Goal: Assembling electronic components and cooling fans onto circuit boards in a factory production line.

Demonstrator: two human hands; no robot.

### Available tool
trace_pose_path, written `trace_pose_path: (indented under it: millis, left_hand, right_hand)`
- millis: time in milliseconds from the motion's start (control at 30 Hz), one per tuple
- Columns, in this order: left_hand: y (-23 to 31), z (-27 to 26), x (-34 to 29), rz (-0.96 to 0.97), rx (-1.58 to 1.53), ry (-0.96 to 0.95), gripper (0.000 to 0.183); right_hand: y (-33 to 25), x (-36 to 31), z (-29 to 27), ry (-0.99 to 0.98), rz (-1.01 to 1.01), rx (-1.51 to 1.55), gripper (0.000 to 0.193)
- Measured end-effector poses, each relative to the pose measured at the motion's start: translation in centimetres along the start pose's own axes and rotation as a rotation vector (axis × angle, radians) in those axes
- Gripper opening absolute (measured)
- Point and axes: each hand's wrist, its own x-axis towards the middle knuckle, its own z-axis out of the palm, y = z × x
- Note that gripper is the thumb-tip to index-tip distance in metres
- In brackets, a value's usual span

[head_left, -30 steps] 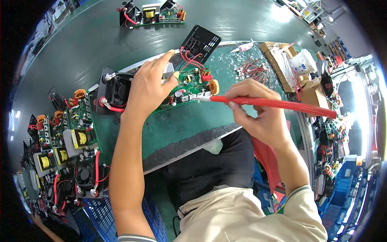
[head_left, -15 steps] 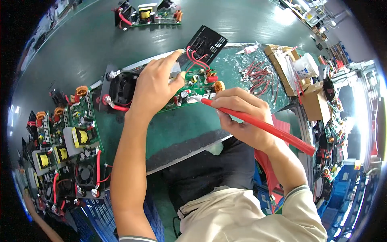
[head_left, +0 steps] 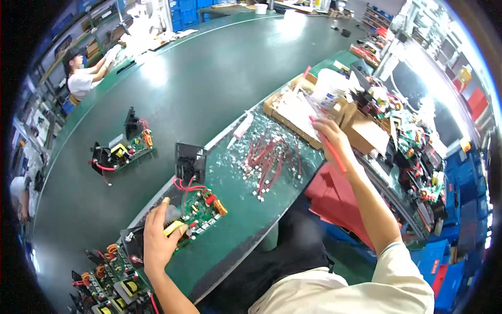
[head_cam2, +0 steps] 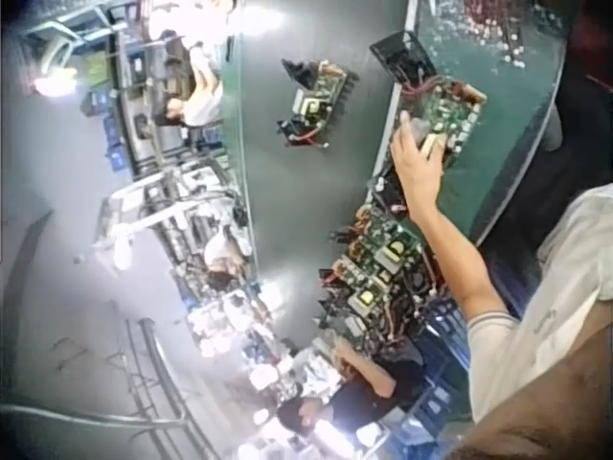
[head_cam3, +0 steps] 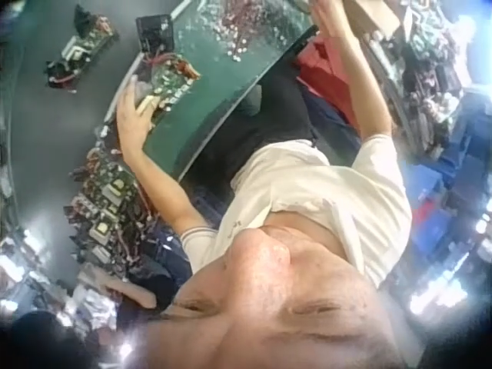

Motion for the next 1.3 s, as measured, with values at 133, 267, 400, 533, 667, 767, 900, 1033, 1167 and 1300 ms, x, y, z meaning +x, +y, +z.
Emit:
trace_pose_path:
  millis: [133, 267, 400, 533, 667, 767, 900, 1033, 1167, 1300]
  left_hand:
    - [1.5, -0.3, 1.4, 0.031, 0.116, -0.129, 0.075]
    - [1.4, 0.5, 3.1, 0.002, 0.168, -0.197, 0.076]
    - [3.0, -2.6, 3.7, -0.012, 0.226, -0.190, 0.078]
    - [5.9, -6.6, 10.8, -0.135, 0.102, -0.159, 0.085]
    - [9.6, -9.5, 23.2, -0.111, 0.205, -0.064, 0.094]
    - [11.5, -12.3, 32.7, 0.066, 0.317, 0.060, 0.098]
    - [8.9, -7.1, 44.4, 0.050, 0.364, -0.001, 0.110]
    - [1.8, 2.2, 48.7, 0.070, 0.403, -0.035, 0.113]
    - [-1.0, 7.4, 47.5, -0.030, 0.362, -0.158, 0.102]
    - [-5.7, 0.6, 43.7, 0.425, 0.496, 0.156, 0.074]
  right_hand:
    - [6.8, -0.5, 2.9, -0.194, 0.217, 0.012, 0.042]
    - [5.2, 2.4, 2.1, -0.338, 0.227, -0.105, 0.045]
    - [-4.5, 2.2, 2.1, -0.175, 0.359, 0.194, 0.041]
    - [-12.2, -2.1, 6.2, -0.378, -0.084, 0.699, 0.051]
    - [-16.5, -5.8, 11.1, -0.470, -0.100, 0.989, 0.049]
    - [-17.6, -6.6, 11.5, -0.493, -0.164, 0.985, 0.043]
    - [-16.8, -6.6, 11.2, -0.602, 0.093, 1.187, 0.035]
    - [-16.7, -5.8, 11.3, -0.509, 0.052, 1.238, 0.036]
    - [-15.9, -5.2, 11.3, -0.543, 0.081, 1.290, 0.040]
    - [-15.4, -3.6, 11.6, -0.561, 0.068, 1.371, 0.047]
